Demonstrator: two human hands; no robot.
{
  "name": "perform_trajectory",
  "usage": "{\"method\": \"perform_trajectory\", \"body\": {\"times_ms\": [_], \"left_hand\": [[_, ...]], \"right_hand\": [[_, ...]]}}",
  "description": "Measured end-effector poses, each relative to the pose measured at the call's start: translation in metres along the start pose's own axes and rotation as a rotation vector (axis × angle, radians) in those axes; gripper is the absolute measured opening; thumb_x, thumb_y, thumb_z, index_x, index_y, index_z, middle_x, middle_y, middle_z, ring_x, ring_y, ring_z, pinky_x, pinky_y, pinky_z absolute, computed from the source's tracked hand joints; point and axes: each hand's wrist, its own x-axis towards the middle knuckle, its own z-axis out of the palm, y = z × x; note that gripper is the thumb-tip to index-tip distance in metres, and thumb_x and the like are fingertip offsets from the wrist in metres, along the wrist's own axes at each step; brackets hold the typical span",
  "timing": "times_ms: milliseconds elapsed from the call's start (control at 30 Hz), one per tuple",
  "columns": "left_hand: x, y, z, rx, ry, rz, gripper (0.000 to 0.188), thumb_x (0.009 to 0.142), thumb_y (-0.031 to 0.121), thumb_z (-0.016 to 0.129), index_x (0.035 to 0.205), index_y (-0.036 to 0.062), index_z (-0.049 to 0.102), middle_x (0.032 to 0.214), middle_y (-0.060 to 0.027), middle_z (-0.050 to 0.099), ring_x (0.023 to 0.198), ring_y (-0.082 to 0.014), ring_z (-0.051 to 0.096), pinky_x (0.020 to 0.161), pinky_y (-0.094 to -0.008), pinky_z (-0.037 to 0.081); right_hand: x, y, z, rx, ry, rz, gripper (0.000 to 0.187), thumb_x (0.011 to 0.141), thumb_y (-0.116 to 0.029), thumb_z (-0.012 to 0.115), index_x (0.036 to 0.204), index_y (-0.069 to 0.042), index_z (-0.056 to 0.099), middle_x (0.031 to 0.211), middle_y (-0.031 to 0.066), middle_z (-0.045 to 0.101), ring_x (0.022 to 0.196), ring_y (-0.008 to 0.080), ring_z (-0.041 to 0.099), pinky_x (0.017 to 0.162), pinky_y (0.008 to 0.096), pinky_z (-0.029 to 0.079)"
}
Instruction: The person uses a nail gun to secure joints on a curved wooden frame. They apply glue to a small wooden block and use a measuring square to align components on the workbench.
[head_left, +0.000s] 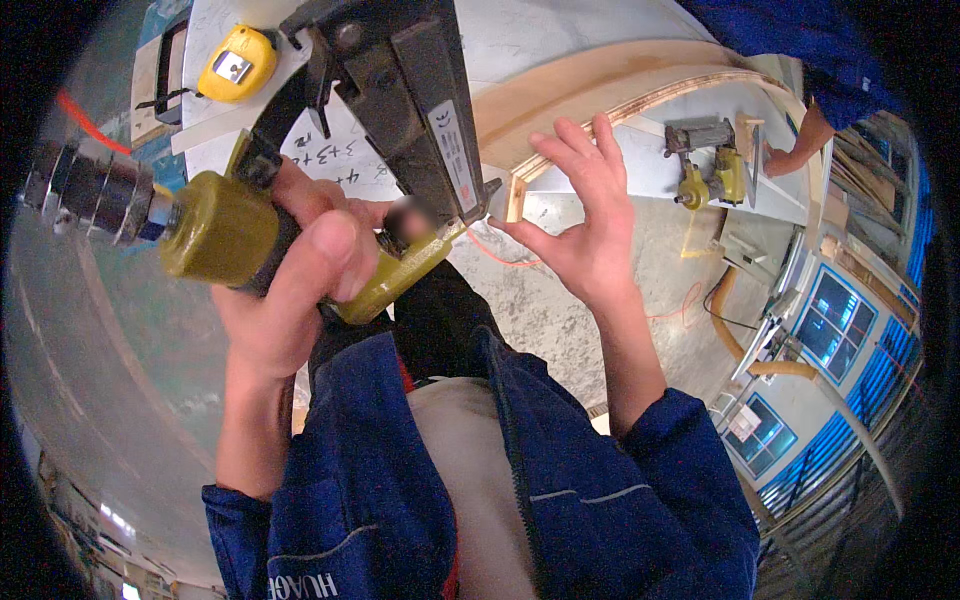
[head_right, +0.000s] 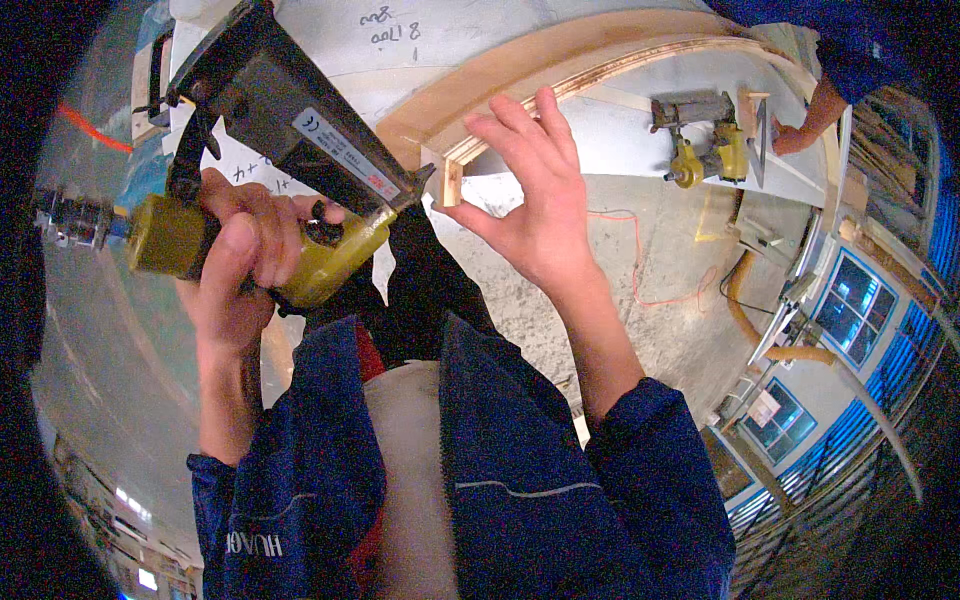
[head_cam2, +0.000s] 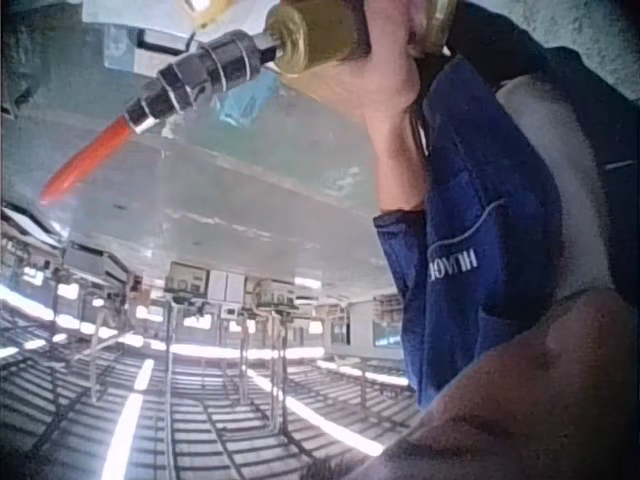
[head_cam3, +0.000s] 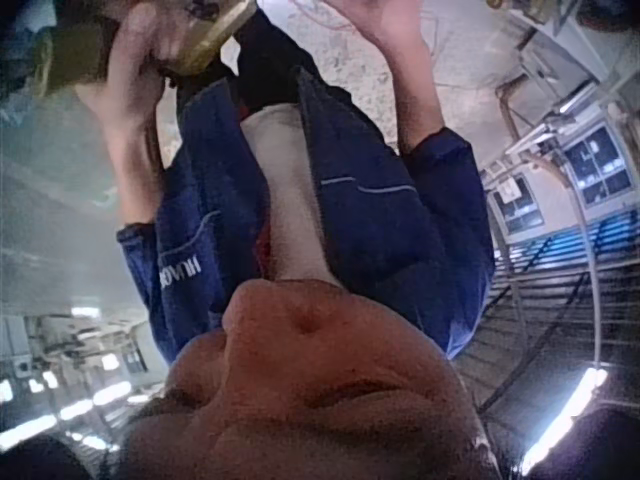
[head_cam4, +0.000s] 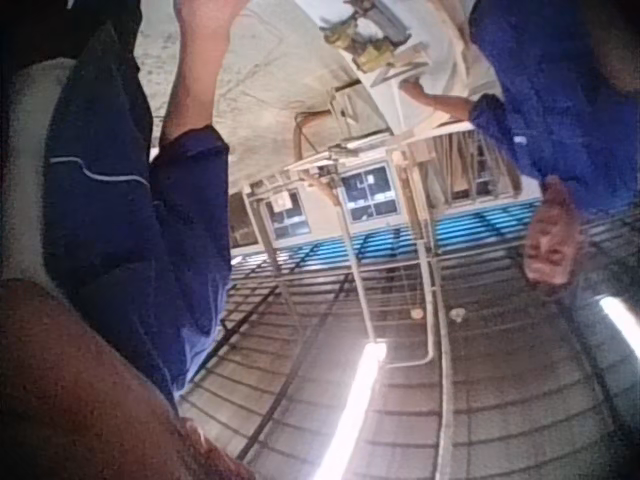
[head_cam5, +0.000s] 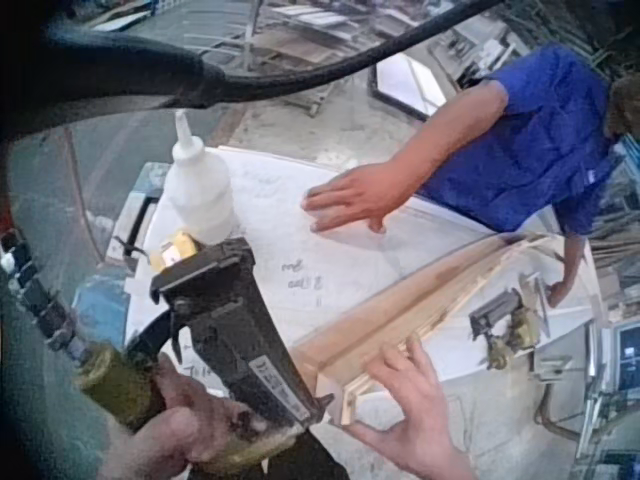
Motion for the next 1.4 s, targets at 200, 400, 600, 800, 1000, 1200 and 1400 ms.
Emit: {"method": "perform_trajectory", "body": {"times_ms": [200, 400, 600, 800, 1000, 1200, 1400], "left_hand": [[0.003, 0.005, 0.003, -0.016, 0.132, -0.069, 0.025, 0.086, 0.019, 0.068, 0.078, 0.0083, 0.047, 0.06, -0.0035, 0.052, 0.054, -0.0127, 0.051, 0.079, -0.037, 0.051], [0.011, 0.009, 0.007, -0.014, 0.058, -0.035, 0.024, 0.087, 0.018, 0.067, 0.081, 0.0082, 0.046, 0.06, -0.003, 0.05, 0.053, -0.013, 0.05, 0.08, -0.0417, 0.052], [0.016, 0.007, 0.003, 0.027, -0.039, -0.016, 0.023, 0.092, 0.023, 0.062, 0.086, 0.014, 0.042, 0.058, 0.0019, 0.04, 0.051, -0.0119, 0.042, 0.081, -0.0502, 0.049], [0.018, 0.013, 0.005, 0.041, -0.065, -0.035, 0.024, 0.092, 0.023, 0.063, 0.088, 0.014, 0.042, 0.059, 0.0022, 0.04, 0.051, -0.0122, 0.042, 0.08, -0.0504, 0.049], [0.022, 0.018, 0.008, 0.009, -0.019, -0.044, 0.023, 0.089, 0.016, 0.066, 0.084, 0.0079, 0.045, 0.059, -0.0017, 0.045, 0.052, -0.0123, 0.047, 0.079, -0.0484, 0.053], [0.018, 0.019, 0.01, 0.063, 0.026, -0.049, 0.023, 0.088, 0.015, 0.066, 0.087, 0.0091, 0.044, 0.061, -0.0014, 0.046, 0.053, -0.0127, 0.047, 0.081, -0.0511, 0.053], [0.013, 0.017, 0.007, 0.065, -0.003, -0.054, 0.024, 0.088, 0.015, 0.066, 0.087, 0.0113, 0.043, 0.061, -0.0009, 0.045, 0.054, -0.0127, 0.047, 0.085, -0.0532, 0.051]], "right_hand": [[0.0, 0.003, 0.003, 0.036, 0.016, 0.003, 0.073, 0.054, -0.019, 0.091, 0.121, -0.013, 0.063, 0.133, 0.0138, 0.058, 0.138, 0.0406, 0.037, 0.113, 0.0495, 0.033], [-0.001, 0.007, 0.002, 0.059, 0.025, -0.003, 0.069, 0.054, -0.019, 0.091, 0.119, -0.015, 0.065, 0.132, 0.0095, 0.06, 0.135, 0.0394, 0.041, 0.113, 0.0477, 0.033], [0.0, 0.007, 0.001, 0.03, 0.03, -0.015, 0.069, 0.054, -0.02, 0.09, 0.119, -0.015, 0.065, 0.131, 0.0066, 0.06, 0.135, 0.0377, 0.042, 0.112, 0.047, 0.034], [-0.001, 0.007, 0.002, 0.042, 0.056, -0.036, 0.071, 0.053, -0.022, 0.09, 0.119, -0.015, 0.065, 0.129, 0.0062, 0.061, 0.134, 0.0375, 0.042, 0.111, 0.0466, 0.035], [0.0, 0.008, 0.001, 0.03, 0.043, -0.033, 0.071, 0.054, -0.023, 0.09, 0.12, -0.016, 0.064, 0.13, 0.0059, 0.061, 0.134, 0.0375, 0.042, 0.11, 0.0465, 0.036], [-0.001, 0.008, 0.001, 0.05, 0.018, 0.003, 0.071, 0.055, -0.025, 0.089, 0.121, -0.018, 0.064, 0.133, 0.0041, 0.059, 0.136, 0.0374, 0.04, 0.11, 0.0463, 0.035], [-0.001, 0.01, 0.002, 0.068, 0.012, -0.006, 0.071, 0.057, -0.026, 0.089, 0.123, -0.019, 0.063, 0.134, 0.0033, 0.058, 0.138, 0.0375, 0.038, 0.111, 0.0467, 0.034]]}}
